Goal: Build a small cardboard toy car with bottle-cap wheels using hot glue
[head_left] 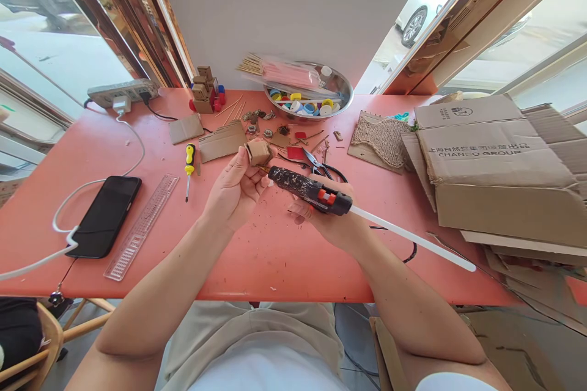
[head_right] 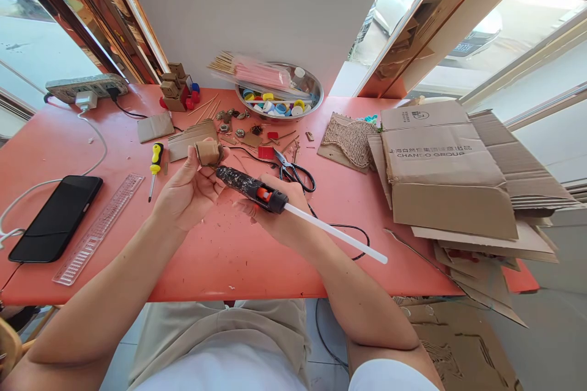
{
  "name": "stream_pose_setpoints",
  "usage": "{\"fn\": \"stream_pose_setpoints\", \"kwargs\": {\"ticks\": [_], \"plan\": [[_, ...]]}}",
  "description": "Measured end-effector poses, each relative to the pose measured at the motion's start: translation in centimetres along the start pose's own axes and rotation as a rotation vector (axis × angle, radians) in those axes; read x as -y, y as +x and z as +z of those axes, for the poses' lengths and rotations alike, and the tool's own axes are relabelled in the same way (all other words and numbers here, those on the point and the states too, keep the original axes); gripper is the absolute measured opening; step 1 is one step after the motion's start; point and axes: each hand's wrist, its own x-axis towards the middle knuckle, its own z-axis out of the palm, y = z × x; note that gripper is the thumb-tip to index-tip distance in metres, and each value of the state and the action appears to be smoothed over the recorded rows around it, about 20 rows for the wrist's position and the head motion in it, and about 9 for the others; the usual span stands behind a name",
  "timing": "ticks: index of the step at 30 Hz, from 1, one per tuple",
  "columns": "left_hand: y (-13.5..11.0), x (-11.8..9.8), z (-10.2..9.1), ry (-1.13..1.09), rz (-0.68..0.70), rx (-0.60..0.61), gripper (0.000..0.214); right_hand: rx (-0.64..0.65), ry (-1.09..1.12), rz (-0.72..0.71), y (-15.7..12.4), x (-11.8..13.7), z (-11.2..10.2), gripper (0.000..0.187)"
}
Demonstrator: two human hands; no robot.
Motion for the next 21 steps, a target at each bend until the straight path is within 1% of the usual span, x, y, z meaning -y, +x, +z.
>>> {"fn": "stream_pose_setpoints", "kwargs": {"ticks": [3,6,11,16,21], "plan": [[0.0,0.0,0.0,-0.016,0.007,0.003,0.026,-0.008,-0.010,-0.023,0.0,0.0,-0.1,0.056],[0.0,0.0,-0.1,-0.016,0.028,0.037,0.027,-0.013,-0.026,-0.054,0.0,0.0,-0.2,0.052],[0.3,0.3,-0.5,0.008,0.072,0.071,0.021,-0.014,-0.085,-0.054,0.0,0.1,-0.4,0.060],[0.7,0.5,-1.2,0.076,0.123,0.124,0.029,-0.035,-0.156,-0.088,-0.1,0.1,-0.5,0.064],[0.9,0.7,-1.5,0.106,0.159,0.153,0.034,-0.065,-0.231,-0.168,-0.3,-0.4,-0.6,0.056]]}}
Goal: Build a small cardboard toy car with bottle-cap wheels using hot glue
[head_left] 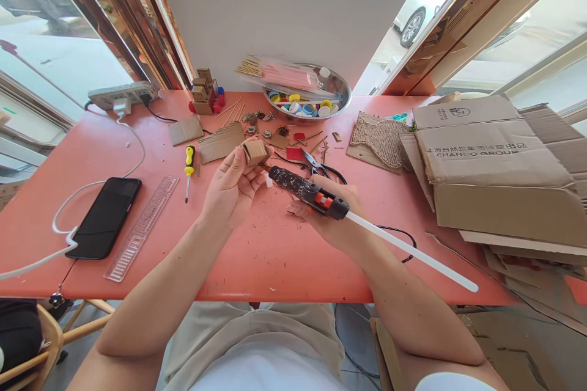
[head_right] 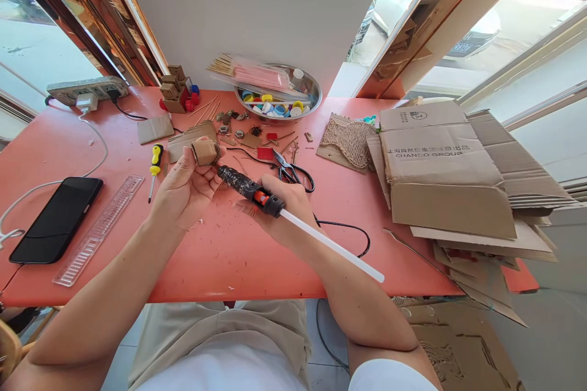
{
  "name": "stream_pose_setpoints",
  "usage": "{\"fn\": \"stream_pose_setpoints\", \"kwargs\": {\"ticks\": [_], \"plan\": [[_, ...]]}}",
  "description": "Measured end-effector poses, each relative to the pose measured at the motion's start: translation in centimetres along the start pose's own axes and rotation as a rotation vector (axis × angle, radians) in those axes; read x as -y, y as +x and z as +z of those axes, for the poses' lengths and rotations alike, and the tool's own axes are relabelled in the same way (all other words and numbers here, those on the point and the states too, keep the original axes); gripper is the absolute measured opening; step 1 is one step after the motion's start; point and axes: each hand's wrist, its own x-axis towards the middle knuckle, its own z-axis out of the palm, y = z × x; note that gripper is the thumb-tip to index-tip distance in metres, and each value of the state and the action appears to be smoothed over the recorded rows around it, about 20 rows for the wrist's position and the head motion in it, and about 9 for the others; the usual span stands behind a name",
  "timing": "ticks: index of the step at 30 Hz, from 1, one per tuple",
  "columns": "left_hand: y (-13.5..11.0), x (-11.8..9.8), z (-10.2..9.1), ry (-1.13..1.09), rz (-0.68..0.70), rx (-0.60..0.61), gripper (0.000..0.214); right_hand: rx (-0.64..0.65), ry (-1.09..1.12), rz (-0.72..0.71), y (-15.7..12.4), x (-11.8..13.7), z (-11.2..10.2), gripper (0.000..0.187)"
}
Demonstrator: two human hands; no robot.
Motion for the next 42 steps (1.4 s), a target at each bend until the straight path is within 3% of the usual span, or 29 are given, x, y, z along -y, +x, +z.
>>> {"fn": "stream_pose_setpoints", "kwargs": {"ticks": [18,28,32,36,38,42], "plan": [[0.1,0.3,-0.2,0.008,0.029,0.018,0.036,0.056,0.059,0.081,0.0,0.5,0.0,0.052],[0.4,0.4,-0.7,0.014,0.110,0.080,0.043,-0.004,-0.115,-0.031,0.0,0.1,0.1,0.057],[0.7,0.1,-1.0,0.069,0.141,0.031,0.037,0.058,-0.114,-0.085,-0.1,-0.2,-0.8,0.055],[0.7,-0.1,-1.1,0.143,0.189,0.061,0.044,-0.036,-0.110,-0.039,-0.1,-0.6,-3.1,0.046],[0.5,0.0,-1.0,0.178,0.220,0.075,0.049,-0.077,-0.021,0.011,0.0,-0.6,-4.2,0.050],[-0.2,0.2,-0.4,0.277,0.282,0.102,0.050,0.084,0.394,0.137,0.1,-0.2,-5.5,0.070]]}}
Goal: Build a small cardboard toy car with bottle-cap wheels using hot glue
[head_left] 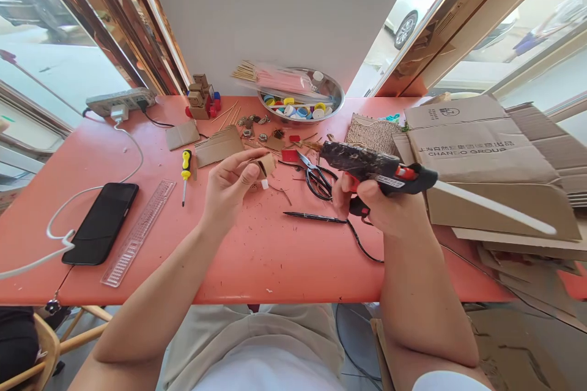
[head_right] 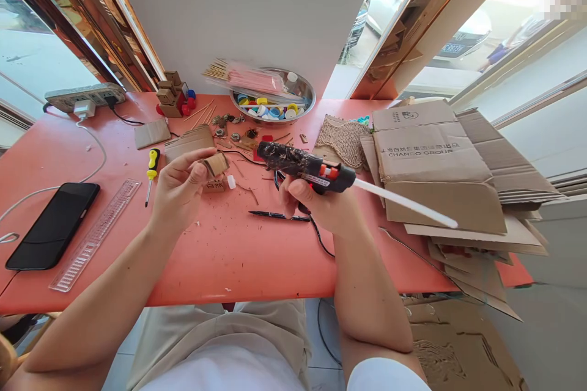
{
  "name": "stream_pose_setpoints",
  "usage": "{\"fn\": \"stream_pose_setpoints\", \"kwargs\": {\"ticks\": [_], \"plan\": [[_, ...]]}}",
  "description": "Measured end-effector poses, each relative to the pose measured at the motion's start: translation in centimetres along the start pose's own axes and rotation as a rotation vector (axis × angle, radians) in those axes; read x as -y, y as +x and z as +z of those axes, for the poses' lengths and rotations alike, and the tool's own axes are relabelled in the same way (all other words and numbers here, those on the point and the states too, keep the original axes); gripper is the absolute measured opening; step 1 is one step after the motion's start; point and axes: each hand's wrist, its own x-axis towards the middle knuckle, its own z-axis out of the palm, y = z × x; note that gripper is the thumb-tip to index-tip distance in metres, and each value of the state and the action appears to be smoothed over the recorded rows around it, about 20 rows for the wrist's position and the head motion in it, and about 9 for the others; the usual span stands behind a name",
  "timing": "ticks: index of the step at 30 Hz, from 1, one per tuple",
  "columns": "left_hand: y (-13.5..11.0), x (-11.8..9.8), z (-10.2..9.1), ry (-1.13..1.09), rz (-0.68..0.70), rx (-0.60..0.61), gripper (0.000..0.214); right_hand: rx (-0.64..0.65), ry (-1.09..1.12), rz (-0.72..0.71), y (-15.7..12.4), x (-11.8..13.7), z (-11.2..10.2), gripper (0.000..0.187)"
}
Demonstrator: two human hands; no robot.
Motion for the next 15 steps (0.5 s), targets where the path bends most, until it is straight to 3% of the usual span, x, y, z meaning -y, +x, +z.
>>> {"fn": "stream_pose_setpoints", "kwargs": {"ticks": [3,8,15], "plan": [[-0.3,-0.2,0.3,0.033,-0.007,0.082,0.048,0.047,0.117,0.099,-0.3,0.5,-0.2,0.071],[-0.4,-0.3,0.1,0.067,-0.120,0.296,0.060,0.120,0.081,0.151,-0.6,1.4,-1.0,0.068],[-0.6,-0.5,-0.2,0.182,-0.172,0.338,0.063,0.194,-0.188,0.161,-0.6,1.6,-1.5,0.061]]}}
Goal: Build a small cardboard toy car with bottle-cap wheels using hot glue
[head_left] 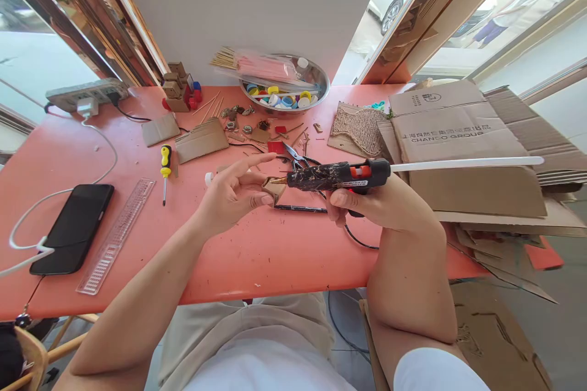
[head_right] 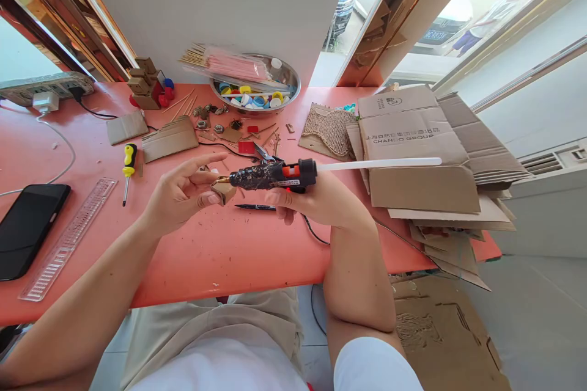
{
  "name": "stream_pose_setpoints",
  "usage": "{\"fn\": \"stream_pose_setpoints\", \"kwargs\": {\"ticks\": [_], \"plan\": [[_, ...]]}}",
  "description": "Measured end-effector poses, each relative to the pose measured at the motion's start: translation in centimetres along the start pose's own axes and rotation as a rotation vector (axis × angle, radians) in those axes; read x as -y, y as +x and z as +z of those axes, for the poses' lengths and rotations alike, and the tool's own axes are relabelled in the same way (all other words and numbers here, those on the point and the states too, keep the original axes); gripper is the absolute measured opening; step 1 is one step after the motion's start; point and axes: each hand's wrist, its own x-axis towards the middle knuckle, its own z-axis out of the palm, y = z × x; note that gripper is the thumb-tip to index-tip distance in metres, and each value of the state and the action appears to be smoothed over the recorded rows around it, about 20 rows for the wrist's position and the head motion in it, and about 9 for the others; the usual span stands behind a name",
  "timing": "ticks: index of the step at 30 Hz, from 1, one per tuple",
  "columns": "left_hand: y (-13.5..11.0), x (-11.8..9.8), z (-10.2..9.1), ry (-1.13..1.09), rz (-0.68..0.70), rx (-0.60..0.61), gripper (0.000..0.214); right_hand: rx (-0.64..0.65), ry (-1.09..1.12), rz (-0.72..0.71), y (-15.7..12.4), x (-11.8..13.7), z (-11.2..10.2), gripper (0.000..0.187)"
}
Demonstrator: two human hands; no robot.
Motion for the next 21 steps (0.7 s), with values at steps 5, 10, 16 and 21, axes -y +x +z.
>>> {"fn": "stream_pose_setpoints", "kwargs": {"ticks": [5,10,16,21], "plan": [[-0.14,-0.11,0.22,-0.034,0.019,0.095,0.058,0.024,-0.042,0.010,-0.15,-0.33,-0.04,0.047],[-0.18,-0.01,0.32,-0.009,0.034,0.086,0.057,0.033,-0.046,0.012,-0.20,-0.23,-0.13,0.041],[-0.26,-0.03,0.30,0.001,0.001,0.120,0.062,0.049,-0.062,0.023,-0.20,0.04,-0.24,0.040],[-0.30,-0.14,0.23,-0.024,-0.047,0.131,0.064,0.086,-0.063,0.017,-0.19,0.02,-0.34,0.045]]}}
